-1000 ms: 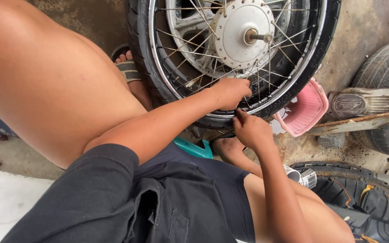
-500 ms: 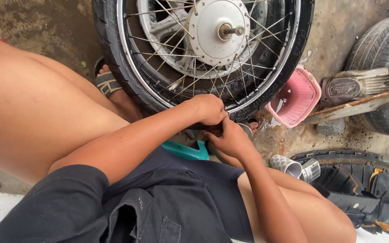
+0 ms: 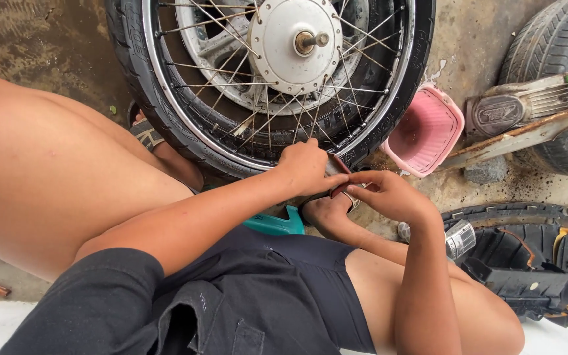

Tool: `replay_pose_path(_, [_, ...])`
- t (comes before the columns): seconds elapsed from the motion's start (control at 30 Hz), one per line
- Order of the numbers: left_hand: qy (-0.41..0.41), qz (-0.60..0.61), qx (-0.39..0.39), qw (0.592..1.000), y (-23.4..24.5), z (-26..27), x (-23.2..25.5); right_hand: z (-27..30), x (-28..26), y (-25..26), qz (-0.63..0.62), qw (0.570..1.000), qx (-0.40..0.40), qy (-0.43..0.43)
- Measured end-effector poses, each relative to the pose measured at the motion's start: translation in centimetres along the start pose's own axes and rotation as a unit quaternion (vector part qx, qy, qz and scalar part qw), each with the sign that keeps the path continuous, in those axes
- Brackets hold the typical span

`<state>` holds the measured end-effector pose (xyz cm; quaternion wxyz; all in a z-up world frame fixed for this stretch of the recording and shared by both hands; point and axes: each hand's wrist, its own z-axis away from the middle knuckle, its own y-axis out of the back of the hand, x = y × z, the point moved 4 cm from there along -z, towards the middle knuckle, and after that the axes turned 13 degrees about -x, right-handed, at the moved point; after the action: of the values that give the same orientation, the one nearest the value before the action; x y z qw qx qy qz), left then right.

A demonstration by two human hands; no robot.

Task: The person scrubs the rim and tire of a motorcycle wheel using a small reddish sponge. They rotate the wheel by hand to access different sections and continue scrubbing the same area repeatedly.

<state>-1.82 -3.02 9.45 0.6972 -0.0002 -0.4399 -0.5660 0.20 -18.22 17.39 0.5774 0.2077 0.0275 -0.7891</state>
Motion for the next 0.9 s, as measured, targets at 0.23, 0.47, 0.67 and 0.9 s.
replay_pose_path(0.23, [0.013,-0.127,0.045,0.991,-4.2,-4.7,-0.3,0.1,1.2,1.5,-0.03,0.999,0.033,0.014])
replay_pose_path(0.47, [0.073,-0.035,0.001,0.997,-2.7,-5.5,1.3,0.5,2.0,3.7,-0.04,0.993,0.115,0.009])
replay_pose_path(0.67, [0.037,0.012,0.049,0.998,-1.6,-3.4,2.3,-6.1,8.3,6.4,-0.075,0.978,0.193,-0.007])
replay_pose_path(0.9, [0.026,-0.093,0.136,0.986,-6.8,-7.3,-1.3,-9.4,7.6,14.1,-0.179,0.926,0.322,0.079])
